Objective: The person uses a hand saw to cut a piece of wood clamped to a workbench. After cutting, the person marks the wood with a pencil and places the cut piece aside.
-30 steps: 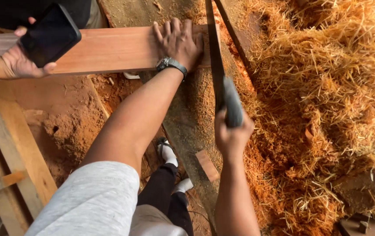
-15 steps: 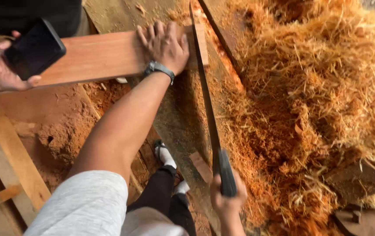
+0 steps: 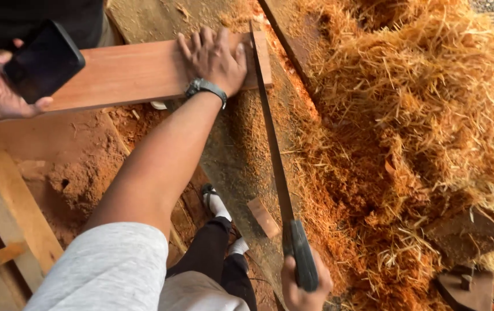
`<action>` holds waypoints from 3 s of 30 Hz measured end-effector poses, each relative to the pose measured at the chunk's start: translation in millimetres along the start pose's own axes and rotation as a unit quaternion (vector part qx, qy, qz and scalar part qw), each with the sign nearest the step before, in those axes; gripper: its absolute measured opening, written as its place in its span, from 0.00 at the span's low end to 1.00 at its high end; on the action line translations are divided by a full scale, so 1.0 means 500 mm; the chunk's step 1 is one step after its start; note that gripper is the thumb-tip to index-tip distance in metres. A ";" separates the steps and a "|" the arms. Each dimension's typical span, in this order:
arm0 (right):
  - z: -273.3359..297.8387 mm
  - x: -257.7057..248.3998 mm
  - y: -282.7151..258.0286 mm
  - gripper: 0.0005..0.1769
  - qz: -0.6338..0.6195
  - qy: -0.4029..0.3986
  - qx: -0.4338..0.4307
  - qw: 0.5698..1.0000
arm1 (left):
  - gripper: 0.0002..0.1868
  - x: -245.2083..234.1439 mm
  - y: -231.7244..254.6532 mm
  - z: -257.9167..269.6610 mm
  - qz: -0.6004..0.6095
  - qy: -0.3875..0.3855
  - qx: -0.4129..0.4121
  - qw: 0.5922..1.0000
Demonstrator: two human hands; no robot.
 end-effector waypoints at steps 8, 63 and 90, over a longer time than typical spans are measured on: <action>-0.320 0.163 -0.225 0.14 -0.072 -0.029 -0.100 0.992 | 0.13 0.083 -0.059 -0.013 -0.016 0.066 0.019 0.997; 0.027 -0.105 0.115 0.28 0.162 0.085 0.007 0.983 | 0.75 0.048 0.076 0.009 -0.016 -0.187 0.213 0.959; 0.019 -0.035 0.130 0.30 0.054 0.080 -0.145 0.985 | 0.73 0.063 0.077 -0.033 -0.053 -0.157 0.147 0.975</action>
Point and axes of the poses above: each hand's wrist, its own z-axis away from the middle knuckle, its own x-axis out of the palm, y = z × x, the point moved 8 cm from there along -z, towards the middle knuckle, and after that the axes turned 11 degrees about z, right-handed, at the moved point
